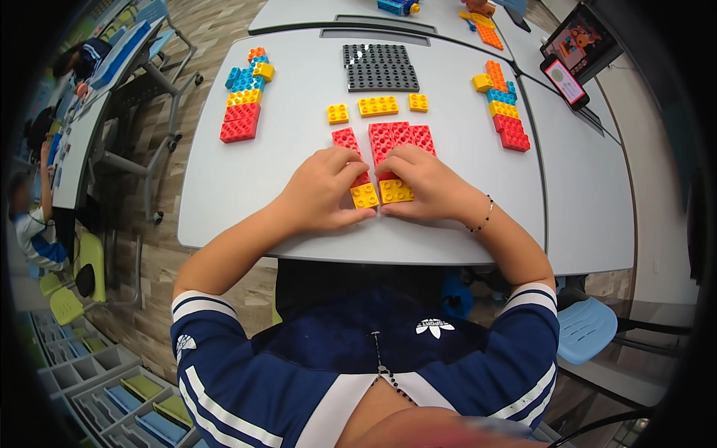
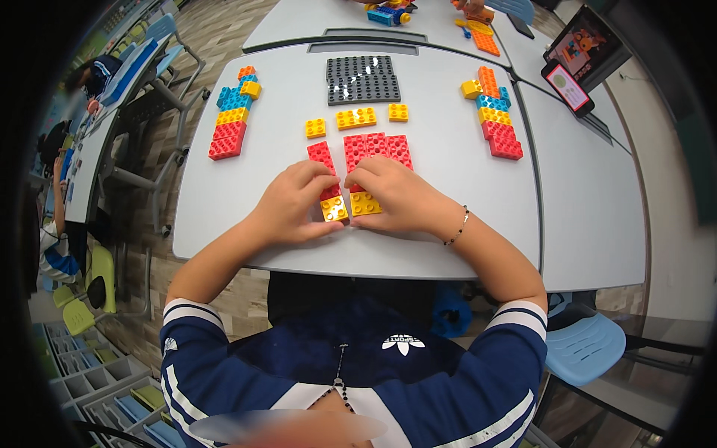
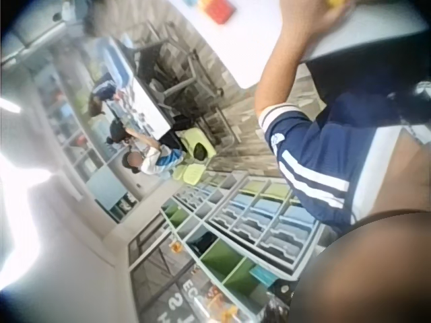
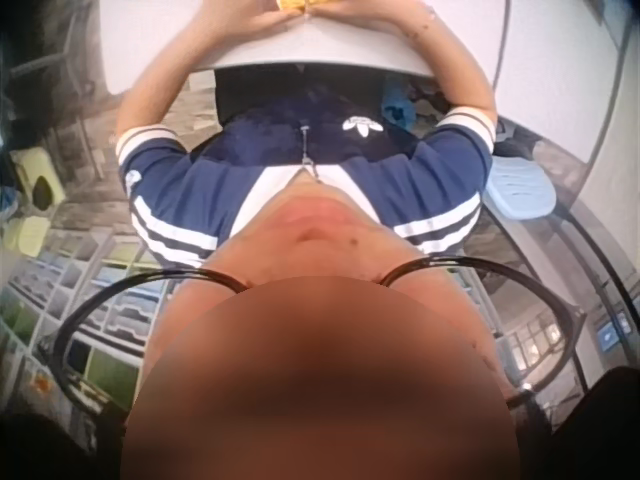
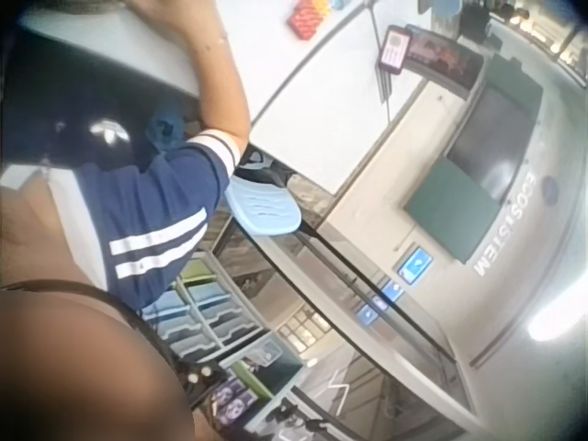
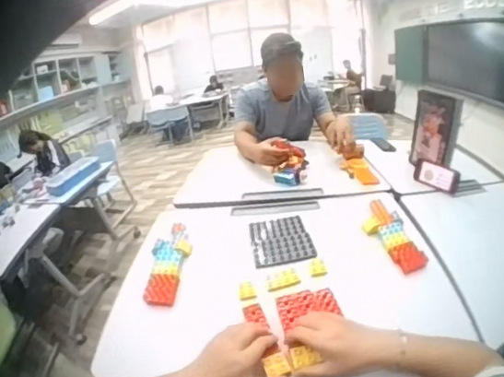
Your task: The person disassembles a colorful Lego structure with gears, then reassembles it by stacking and connecting various Lego bricks on a table. The person handles Lego bricks and gears, building a multi-colored structure.
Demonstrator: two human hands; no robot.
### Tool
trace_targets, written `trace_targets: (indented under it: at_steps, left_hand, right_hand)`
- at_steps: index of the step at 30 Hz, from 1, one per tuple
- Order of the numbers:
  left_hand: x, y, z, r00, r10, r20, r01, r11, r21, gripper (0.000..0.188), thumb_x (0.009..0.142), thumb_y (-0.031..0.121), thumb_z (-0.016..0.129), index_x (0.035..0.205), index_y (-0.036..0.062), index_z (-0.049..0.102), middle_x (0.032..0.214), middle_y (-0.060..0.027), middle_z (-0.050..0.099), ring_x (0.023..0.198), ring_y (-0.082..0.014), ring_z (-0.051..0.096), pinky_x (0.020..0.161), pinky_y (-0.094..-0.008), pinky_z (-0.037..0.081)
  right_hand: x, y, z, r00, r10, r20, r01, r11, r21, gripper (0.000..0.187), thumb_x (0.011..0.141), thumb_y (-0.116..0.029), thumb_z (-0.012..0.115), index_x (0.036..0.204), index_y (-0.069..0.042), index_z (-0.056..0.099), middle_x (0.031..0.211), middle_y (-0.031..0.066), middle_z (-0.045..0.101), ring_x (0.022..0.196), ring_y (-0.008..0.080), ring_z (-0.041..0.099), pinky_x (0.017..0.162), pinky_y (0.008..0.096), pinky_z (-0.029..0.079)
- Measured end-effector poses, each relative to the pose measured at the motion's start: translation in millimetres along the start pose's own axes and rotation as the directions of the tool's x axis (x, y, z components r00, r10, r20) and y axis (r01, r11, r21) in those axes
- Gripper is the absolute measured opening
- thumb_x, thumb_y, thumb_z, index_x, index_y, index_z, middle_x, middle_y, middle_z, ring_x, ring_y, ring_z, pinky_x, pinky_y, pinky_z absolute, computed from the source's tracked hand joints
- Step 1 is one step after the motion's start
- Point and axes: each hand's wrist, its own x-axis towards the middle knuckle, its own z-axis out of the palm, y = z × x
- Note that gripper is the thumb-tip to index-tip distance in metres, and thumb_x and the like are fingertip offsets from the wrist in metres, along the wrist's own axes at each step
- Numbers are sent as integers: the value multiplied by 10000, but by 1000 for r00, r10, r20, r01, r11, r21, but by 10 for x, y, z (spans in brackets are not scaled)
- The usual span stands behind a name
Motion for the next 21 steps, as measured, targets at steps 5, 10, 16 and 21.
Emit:
trace_targets:
  at_steps: [5,10,16,21]
  left_hand:
    - [-81,119,52,999,-26,19,26,999,-18,510,685,281,816,1054,0,605,1070,-146,568,1017,-315,574,860,-395,497]
    - [-130,159,81,999,-47,24,48,998,-38,479,685,190,818,1058,-16,598,1046,-151,567,996,-322,577,846,-388,508]
    - [-131,193,121,1000,-17,-17,17,1000,-3,424,702,156,773,1008,-52,566,972,-183,528,907,-339,547,793,-405,483]
    - [-166,262,149,998,62,-25,-60,997,52,409,697,167,781,986,-28,569,921,-168,536,847,-328,543,778,-408,471]
  right_hand:
    - [26,-2,14,994,-111,18,113,981,-157,744,688,-305,796,1330,-72,500,1380,121,486,1243,307,472,1057,443,358]
    - [45,18,63,987,-54,152,93,961,-260,764,780,-373,710,1433,-101,421,1473,83,428,1342,305,394,1113,520,255]
    - [65,33,99,987,-28,161,71,960,-269,721,811,-370,692,1427,-103,428,1458,85,447,1346,308,390,1111,513,260]
    - [67,32,115,989,-6,149,47,960,-277,713,814,-378,692,1414,-86,439,1456,86,452,1349,307,388,1111,502,264]
